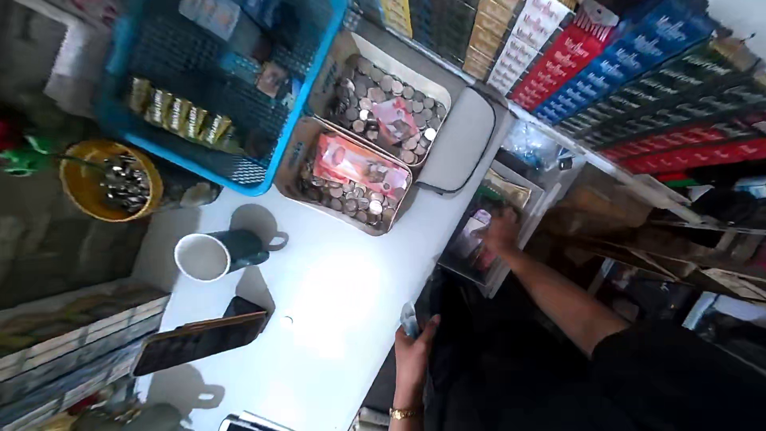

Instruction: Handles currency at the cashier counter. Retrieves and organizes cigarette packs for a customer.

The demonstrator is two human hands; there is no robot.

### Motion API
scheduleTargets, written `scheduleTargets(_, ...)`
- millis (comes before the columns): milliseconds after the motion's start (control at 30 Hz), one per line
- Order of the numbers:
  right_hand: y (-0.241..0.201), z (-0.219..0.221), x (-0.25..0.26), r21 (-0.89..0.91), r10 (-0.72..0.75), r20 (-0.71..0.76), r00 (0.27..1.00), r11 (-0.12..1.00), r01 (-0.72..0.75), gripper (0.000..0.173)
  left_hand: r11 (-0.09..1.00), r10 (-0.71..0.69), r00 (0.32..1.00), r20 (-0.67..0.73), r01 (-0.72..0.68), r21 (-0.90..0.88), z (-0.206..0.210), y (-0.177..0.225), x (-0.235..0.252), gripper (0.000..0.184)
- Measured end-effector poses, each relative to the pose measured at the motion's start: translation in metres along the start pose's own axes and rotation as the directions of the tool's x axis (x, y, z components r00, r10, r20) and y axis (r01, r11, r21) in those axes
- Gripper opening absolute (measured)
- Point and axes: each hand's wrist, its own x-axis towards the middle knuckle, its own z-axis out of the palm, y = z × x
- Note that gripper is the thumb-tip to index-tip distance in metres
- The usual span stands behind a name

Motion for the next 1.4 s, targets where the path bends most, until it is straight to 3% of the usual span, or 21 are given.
scheduleTargets(67, -0.005, 0.013, -0.01, 0.032, -0.031, -0.003, 1.0, 0.999, 0.031, 0.057, 0.995, 0.048, 0.998, 0.034, -0.051, 0.082, 0.015, 0.007, 0.006, 0.025)
scheduleTargets(133, -0.003, 0.011, -0.023, 0.088, -0.116, 0.052, 0.992, 0.99, 0.111, 0.035, 0.95, 0.202, 0.979, 0.027, -0.202, 0.238, 0.031, 0.014, 0.011, 0.023)
scheduleTargets(200, 0.002, -0.009, -0.046, 0.146, -0.299, 0.094, 0.95, 0.948, 0.284, 0.023, 0.777, 0.425, 0.9, 0.101, -0.419, 0.47, 0.043, 0.023, 0.02, 0.033)
scheduleTargets(267, 0.01, -0.036, -0.075, 0.224, -0.53, 0.196, 0.825, 0.843, 0.488, 0.024, 0.575, 0.489, 0.822, 0.292, -0.556, 0.6, 0.055, 0.034, 0.032, 0.056)
scheduleTargets(333, 0.017, -0.059, -0.098, 0.407, -0.714, 0.265, 0.648, 0.692, 0.596, 0.022, 0.476, 0.388, 0.815, 0.431, -0.578, 0.663, 0.066, 0.036, 0.044, 0.055)
scheduleTargets(400, 0.019, -0.068, -0.1, 0.533, -0.743, 0.308, 0.594, 0.652, 0.54, 0.023, 0.526, 0.229, 0.864, 0.448, -0.497, 0.69, 0.071, 0.033, 0.054, 0.035)
scheduleTargets(467, 0.019, -0.063, -0.077, 0.51, -0.679, 0.331, 0.656, 0.713, 0.48, 0.03, 0.635, 0.176, 0.913, 0.369, -0.392, 0.666, 0.065, 0.024, 0.062, 0.03)
scheduleTargets(567, 0.013, -0.036, -0.026, 0.13, -0.524, 0.266, 0.809, 0.851, 0.509, 0.027, 0.824, 0.114, 0.963, 0.245, -0.23, 0.517, 0.048, 0.01, 0.064, 0.024)
scheduleTargets(600, 0.013, -0.023, -0.011, -0.022, -0.523, 0.212, 0.826, 0.842, 0.539, 0.028, 0.89, 0.095, 0.972, 0.214, -0.179, 0.42, 0.044, 0.006, 0.061, 0.021)
scheduleTargets(667, 0.016, -0.004, 0.012, -0.239, -0.62, 0.141, 0.772, 0.736, 0.634, 0.03, 0.968, 0.075, 0.984, 0.161, -0.11, 0.223, 0.041, 0.002, 0.056, 0.016)
scheduleTargets(733, 0.019, -0.001, 0.02, -0.34, -0.702, 0.14, 0.698, 0.628, 0.7, 0.027, 0.994, 0.045, 0.992, 0.122, -0.057, 0.092, 0.041, 0.003, 0.051, 0.017)
scheduleTargets(800, 0.02, -0.005, 0.009, -0.339, -0.755, 0.054, 0.653, 0.602, 0.723, 0.024, 0.999, 0.019, 0.996, 0.087, -0.022, 0.032, 0.043, 0.004, 0.049, 0.016)
scheduleTargets(900, 0.019, -0.018, -0.012, -0.268, -0.721, -0.038, 0.692, 0.675, 0.688, 0.023, 1.0, 0.001, 0.997, 0.074, 0.0, -0.009, 0.049, -0.002, 0.054, 0.015)
scheduleTargets(1000, 0.023, -0.008, 0.002, -0.302, -0.639, 0.008, 0.769, 0.732, 0.611, 0.032, 1.0, -0.017, 0.996, 0.087, 0.018, -0.018, 0.054, -0.005, 0.056, 0.015)
scheduleTargets(1133, 0.027, 0.009, 0.027, -0.388, -0.681, 0.093, 0.726, 0.647, 0.656, 0.026, 1.0, -0.003, 0.996, 0.087, 0.004, -0.011, 0.056, 0.0, 0.051, 0.015)
scheduleTargets(1200, 0.024, 0.005, 0.015, -0.349, -0.695, 0.076, 0.715, 0.653, 0.672, 0.022, 1.0, -0.008, 0.997, 0.082, 0.009, -0.018, 0.055, 0.002, 0.05, 0.015)
scheduleTargets(1233, 0.018, -0.002, 0.001, -0.263, -0.665, 0.07, 0.744, 0.707, 0.657, 0.022, 1.0, -0.012, 0.997, 0.082, 0.015, -0.025, 0.055, 0.002, 0.052, 0.014)
scheduleTargets(1300, 0.005, -0.022, -0.038, -0.024, -0.566, 0.14, 0.812, 0.818, 0.574, 0.024, 0.999, -0.031, 0.994, 0.102, 0.035, -0.037, 0.058, 0.0, 0.057, 0.014)
scheduleTargets(1400, -0.003, -0.043, -0.096, 0.388, -0.602, 0.223, 0.767, 0.777, 0.496, 0.029, 0.995, -0.07, 0.99, 0.122, 0.078, -0.059, 0.066, -0.007, 0.065, 0.016)
